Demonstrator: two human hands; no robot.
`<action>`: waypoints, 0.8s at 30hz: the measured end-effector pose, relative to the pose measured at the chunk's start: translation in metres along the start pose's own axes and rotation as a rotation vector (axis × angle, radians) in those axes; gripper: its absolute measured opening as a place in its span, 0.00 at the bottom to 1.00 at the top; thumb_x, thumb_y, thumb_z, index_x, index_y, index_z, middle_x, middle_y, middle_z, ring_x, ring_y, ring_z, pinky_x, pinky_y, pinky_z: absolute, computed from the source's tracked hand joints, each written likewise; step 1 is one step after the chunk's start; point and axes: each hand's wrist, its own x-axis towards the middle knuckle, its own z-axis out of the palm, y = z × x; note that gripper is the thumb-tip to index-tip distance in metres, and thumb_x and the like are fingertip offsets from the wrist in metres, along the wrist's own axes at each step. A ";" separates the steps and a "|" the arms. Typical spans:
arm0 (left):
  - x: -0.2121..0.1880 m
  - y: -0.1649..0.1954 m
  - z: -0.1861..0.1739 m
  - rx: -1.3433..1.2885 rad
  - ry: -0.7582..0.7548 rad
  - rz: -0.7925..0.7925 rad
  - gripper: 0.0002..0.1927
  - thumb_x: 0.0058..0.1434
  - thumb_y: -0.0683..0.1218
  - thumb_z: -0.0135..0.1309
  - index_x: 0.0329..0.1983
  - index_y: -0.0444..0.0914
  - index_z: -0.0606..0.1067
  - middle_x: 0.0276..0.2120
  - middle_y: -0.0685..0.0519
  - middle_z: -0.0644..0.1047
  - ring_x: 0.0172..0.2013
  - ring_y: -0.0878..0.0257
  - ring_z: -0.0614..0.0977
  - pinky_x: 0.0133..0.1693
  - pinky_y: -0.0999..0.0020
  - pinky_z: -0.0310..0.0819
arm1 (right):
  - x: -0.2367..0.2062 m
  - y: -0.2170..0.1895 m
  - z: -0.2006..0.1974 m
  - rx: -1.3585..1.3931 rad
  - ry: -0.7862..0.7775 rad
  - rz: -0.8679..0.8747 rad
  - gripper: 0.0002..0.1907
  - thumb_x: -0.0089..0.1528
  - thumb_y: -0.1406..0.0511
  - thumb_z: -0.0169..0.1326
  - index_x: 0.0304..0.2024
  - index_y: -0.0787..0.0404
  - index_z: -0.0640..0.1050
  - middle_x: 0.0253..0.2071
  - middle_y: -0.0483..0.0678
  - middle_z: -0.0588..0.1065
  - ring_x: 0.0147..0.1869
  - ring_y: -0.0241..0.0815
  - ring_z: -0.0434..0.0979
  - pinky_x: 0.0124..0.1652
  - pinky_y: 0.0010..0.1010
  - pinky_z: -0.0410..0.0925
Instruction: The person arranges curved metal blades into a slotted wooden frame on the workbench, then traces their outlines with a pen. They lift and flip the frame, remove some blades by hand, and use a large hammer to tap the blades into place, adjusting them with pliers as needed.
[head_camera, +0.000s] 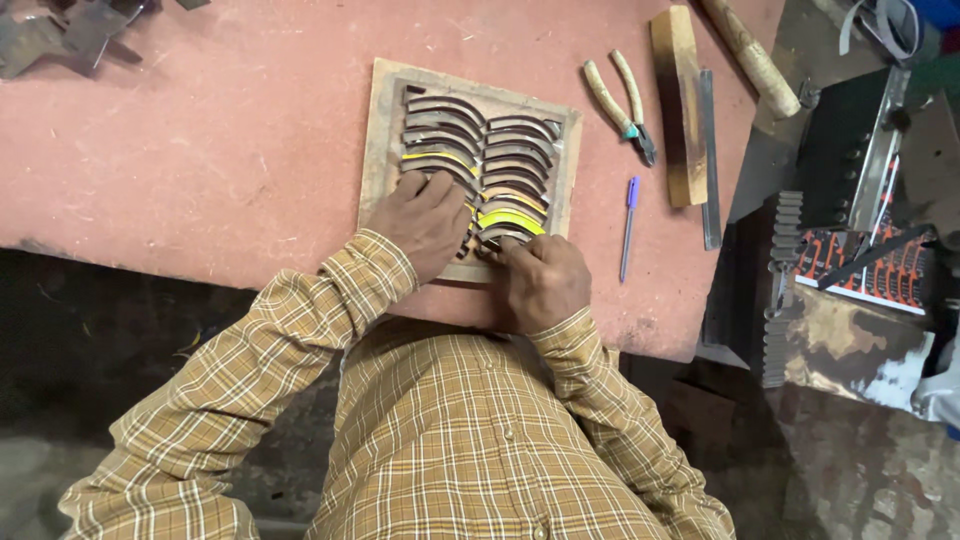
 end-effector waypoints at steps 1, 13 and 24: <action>0.000 0.001 0.000 -0.012 0.001 -0.018 0.08 0.60 0.49 0.49 0.30 0.43 0.76 0.32 0.54 0.71 0.43 0.58 0.71 0.45 0.61 0.62 | -0.001 -0.001 0.000 -0.015 0.002 0.009 0.10 0.56 0.74 0.59 0.40 0.60 0.85 0.28 0.50 0.72 0.34 0.51 0.73 0.36 0.42 0.67; -0.037 0.025 0.009 -0.255 0.135 -0.305 0.07 0.58 0.44 0.55 0.38 0.42 0.80 0.35 0.55 0.73 0.46 0.55 0.73 0.47 0.58 0.63 | 0.008 -0.008 -0.001 0.169 0.072 0.052 0.12 0.60 0.75 0.57 0.46 0.62 0.82 0.34 0.51 0.73 0.37 0.51 0.75 0.37 0.40 0.70; -0.071 0.037 0.016 -0.364 0.201 -0.618 0.25 0.56 0.50 0.65 0.54 0.37 0.76 0.40 0.53 0.76 0.41 0.55 0.72 0.46 0.55 0.61 | 0.034 -0.032 0.008 -0.121 -0.040 -0.201 0.15 0.55 0.73 0.56 0.46 0.69 0.82 0.35 0.53 0.73 0.39 0.52 0.76 0.35 0.40 0.71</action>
